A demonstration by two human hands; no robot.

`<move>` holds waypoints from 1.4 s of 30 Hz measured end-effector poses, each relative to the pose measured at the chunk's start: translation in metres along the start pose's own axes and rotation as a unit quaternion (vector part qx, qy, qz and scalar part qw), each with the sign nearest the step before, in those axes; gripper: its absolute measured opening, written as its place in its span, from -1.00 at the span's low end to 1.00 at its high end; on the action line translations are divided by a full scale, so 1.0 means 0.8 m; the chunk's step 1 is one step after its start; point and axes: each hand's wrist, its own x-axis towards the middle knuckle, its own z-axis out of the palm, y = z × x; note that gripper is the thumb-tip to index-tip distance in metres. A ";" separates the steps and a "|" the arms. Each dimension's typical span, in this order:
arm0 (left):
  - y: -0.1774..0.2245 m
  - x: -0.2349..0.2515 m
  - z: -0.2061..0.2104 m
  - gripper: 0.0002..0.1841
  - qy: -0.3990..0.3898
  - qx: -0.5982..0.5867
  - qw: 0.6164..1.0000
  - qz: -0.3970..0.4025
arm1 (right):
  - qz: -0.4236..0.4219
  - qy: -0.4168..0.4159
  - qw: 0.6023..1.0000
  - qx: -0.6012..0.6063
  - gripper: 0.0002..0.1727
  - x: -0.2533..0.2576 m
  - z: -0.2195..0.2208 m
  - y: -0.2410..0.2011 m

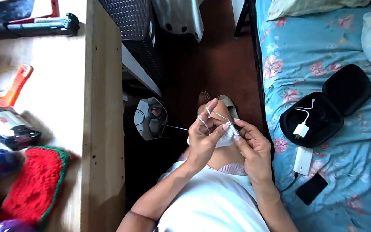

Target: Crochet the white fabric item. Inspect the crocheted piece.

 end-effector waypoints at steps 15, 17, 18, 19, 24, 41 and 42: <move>-0.013 -0.001 0.002 -0.12 0.011 0.031 0.994 0.102 | -0.296 0.114 0.829 -0.461 -0.74 -0.004 0.006 0.006; -0.009 0.001 0.002 -0.09 0.017 0.012 0.998 0.053 | -0.302 0.109 0.838 -0.441 -0.75 -0.002 0.002 0.009; -0.006 0.002 0.001 -0.08 0.017 -0.004 1.000 0.018 | -0.305 0.107 0.843 -0.430 -0.76 -0.002 0.000 0.010; -0.004 0.003 0.000 -0.07 0.015 -0.019 1.000 -0.010 | -0.310 0.105 0.847 -0.418 -0.76 -0.001 -0.001 0.013; -0.005 0.000 0.001 -0.03 0.015 -0.036 0.999 -0.008 | -0.210 0.063 0.945 -0.245 -0.79 -0.002 -0.003 0.013; -0.010 -0.002 0.002 -0.21 -0.023 0.102 0.982 0.155 | -0.228 -0.009 0.926 -0.301 -0.74 0.004 -0.016 -0.003; -0.015 -0.002 0.002 -0.27 -0.024 0.143 0.965 0.220 | -0.254 -0.002 0.897 -0.362 -0.72 0.005 -0.016 -0.012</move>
